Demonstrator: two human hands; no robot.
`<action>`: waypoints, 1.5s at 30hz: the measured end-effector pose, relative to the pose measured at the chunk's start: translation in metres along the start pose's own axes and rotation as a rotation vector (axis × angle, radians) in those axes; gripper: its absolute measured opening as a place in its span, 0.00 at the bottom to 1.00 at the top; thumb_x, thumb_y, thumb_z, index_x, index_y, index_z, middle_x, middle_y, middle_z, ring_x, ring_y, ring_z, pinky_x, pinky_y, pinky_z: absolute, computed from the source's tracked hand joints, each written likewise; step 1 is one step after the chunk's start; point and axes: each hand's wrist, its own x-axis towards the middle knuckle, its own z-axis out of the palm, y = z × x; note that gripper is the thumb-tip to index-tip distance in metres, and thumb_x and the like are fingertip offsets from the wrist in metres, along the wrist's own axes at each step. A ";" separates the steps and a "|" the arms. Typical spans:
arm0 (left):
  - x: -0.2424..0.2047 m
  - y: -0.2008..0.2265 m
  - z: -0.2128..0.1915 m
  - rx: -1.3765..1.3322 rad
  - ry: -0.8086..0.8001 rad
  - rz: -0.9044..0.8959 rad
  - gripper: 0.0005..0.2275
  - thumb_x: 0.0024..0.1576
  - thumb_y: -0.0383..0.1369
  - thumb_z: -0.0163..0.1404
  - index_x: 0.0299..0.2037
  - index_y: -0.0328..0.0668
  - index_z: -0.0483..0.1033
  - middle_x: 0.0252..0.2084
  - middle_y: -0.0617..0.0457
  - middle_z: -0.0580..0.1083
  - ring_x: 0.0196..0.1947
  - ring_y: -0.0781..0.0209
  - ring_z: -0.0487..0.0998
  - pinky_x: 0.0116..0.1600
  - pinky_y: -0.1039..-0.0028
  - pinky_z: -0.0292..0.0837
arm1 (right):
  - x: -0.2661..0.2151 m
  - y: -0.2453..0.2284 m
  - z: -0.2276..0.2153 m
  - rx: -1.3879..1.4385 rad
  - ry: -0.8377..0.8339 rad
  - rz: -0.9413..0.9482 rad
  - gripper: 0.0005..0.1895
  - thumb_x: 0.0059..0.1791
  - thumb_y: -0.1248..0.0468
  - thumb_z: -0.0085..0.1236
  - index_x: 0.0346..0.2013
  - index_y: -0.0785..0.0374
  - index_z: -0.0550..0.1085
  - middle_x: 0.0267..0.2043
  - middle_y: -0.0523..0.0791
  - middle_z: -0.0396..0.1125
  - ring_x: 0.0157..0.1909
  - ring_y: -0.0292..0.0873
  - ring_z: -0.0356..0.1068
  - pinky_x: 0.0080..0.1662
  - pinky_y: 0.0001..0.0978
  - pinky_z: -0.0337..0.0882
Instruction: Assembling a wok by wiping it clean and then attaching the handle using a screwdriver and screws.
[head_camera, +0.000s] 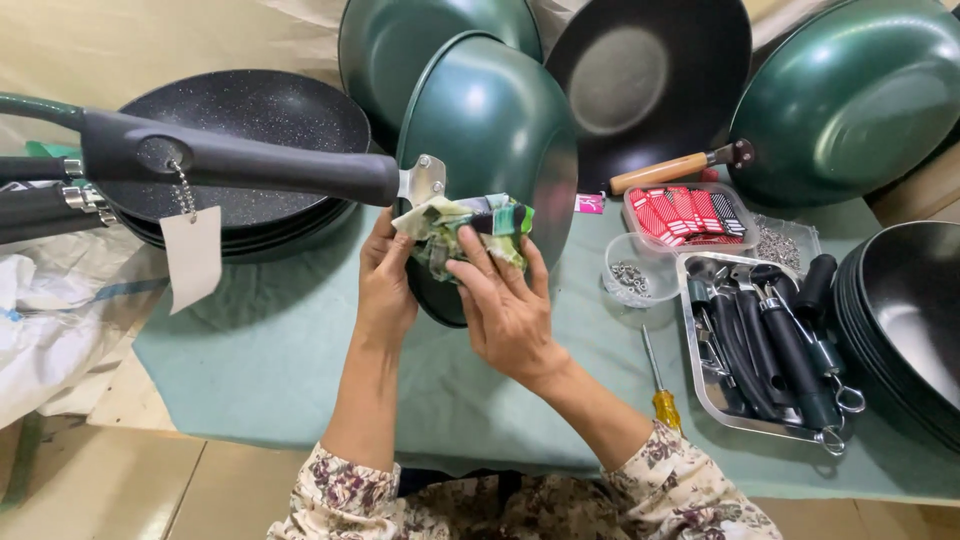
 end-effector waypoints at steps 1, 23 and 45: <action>-0.002 0.011 0.016 0.001 -0.003 0.001 0.11 0.67 0.25 0.44 0.57 0.32 0.73 0.40 0.46 0.80 0.44 0.61 0.81 0.54 0.62 0.81 | 0.004 0.008 0.001 -0.001 0.003 0.001 0.16 0.56 0.63 0.47 0.59 0.54 0.74 0.68 0.48 0.66 0.55 0.46 0.74 0.70 0.55 0.56; 0.002 0.017 0.097 0.116 -0.042 0.089 0.16 0.61 0.31 0.55 0.57 0.34 0.72 0.43 0.51 0.78 0.42 0.69 0.76 0.54 0.71 0.79 | 0.013 0.016 -0.022 0.226 0.070 0.137 0.14 0.56 0.69 0.47 0.48 0.55 0.79 0.61 0.45 0.72 0.51 0.48 0.75 0.63 0.44 0.62; -0.009 0.009 0.116 0.342 -0.328 0.209 0.33 0.62 0.21 0.52 0.75 0.28 0.46 0.70 0.29 0.61 0.71 0.36 0.61 0.74 0.48 0.57 | 0.078 0.086 -0.036 0.796 0.393 0.703 0.12 0.49 0.70 0.61 0.48 0.62 0.76 0.38 0.40 0.63 0.34 0.29 0.62 0.41 0.22 0.64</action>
